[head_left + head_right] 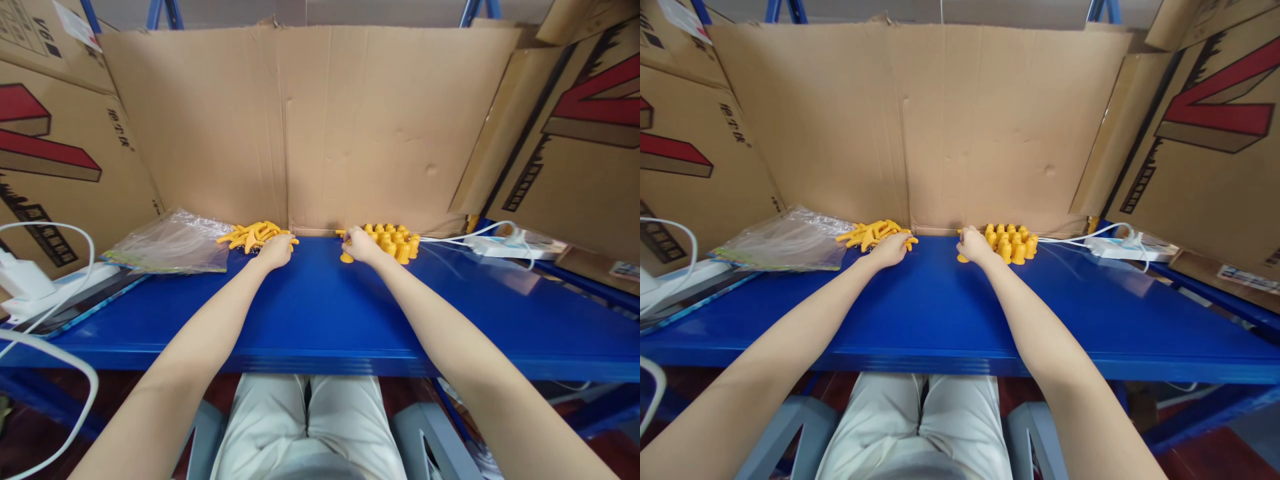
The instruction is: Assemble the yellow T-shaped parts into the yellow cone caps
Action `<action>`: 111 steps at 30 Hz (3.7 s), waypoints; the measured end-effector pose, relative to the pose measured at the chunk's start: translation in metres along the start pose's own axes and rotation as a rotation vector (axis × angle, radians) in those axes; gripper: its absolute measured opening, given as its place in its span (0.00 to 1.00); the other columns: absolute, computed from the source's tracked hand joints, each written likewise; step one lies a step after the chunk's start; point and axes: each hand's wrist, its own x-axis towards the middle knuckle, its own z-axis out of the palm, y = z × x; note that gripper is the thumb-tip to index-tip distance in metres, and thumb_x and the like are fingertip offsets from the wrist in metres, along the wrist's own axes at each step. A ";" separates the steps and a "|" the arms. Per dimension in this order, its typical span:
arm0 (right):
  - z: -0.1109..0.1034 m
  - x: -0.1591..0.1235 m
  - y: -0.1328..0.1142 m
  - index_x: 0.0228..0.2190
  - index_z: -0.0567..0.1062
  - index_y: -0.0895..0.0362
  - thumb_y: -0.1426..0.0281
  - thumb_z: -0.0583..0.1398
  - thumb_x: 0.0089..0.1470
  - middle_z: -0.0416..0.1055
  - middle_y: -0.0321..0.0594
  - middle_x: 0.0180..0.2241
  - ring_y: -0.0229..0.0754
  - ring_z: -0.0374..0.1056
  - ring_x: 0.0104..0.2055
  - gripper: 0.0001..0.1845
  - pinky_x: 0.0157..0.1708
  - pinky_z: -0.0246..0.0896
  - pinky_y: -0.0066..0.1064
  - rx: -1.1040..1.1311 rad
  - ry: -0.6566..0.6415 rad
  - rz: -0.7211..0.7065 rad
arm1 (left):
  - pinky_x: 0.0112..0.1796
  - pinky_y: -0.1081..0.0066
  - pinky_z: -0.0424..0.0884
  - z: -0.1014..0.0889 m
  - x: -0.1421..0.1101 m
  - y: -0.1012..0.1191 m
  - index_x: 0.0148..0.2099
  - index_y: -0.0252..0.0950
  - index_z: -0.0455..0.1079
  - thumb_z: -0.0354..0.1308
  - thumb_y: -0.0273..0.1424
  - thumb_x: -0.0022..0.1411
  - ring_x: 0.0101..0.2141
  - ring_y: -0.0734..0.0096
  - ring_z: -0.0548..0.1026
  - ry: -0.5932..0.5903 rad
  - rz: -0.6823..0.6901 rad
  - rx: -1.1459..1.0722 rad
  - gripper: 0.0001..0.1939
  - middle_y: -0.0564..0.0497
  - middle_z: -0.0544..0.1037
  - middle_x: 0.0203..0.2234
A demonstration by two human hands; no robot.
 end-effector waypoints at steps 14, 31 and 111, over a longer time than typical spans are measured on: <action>0.027 -0.002 0.003 0.25 0.66 0.56 0.67 0.64 0.47 0.67 0.32 0.25 0.37 0.65 0.29 0.11 0.31 0.58 0.26 0.355 -0.122 -0.034 | 0.48 0.54 0.67 -0.017 -0.006 0.000 0.48 0.40 0.74 0.59 0.33 0.50 0.51 0.47 0.71 -0.118 -0.392 0.107 0.20 0.44 0.77 0.49; 0.026 -0.001 0.003 0.23 0.63 0.55 0.66 0.64 0.49 0.65 0.34 0.24 0.38 0.64 0.29 0.13 0.31 0.55 0.27 0.274 -0.099 -0.121 | 0.46 0.61 0.68 -0.026 -0.008 0.005 0.44 0.36 0.77 0.53 0.29 0.59 0.45 0.54 0.75 0.061 -0.387 0.145 0.14 0.43 0.79 0.42; 0.019 -0.004 -0.002 0.36 0.75 0.56 0.72 0.61 0.52 0.74 0.44 0.41 0.45 0.69 0.44 0.07 0.42 0.60 0.31 0.041 -0.061 -0.340 | 0.43 0.64 0.70 -0.022 -0.013 0.037 0.39 0.41 0.75 0.56 0.32 0.51 0.41 0.56 0.76 -0.039 -0.195 -0.020 0.12 0.47 0.79 0.36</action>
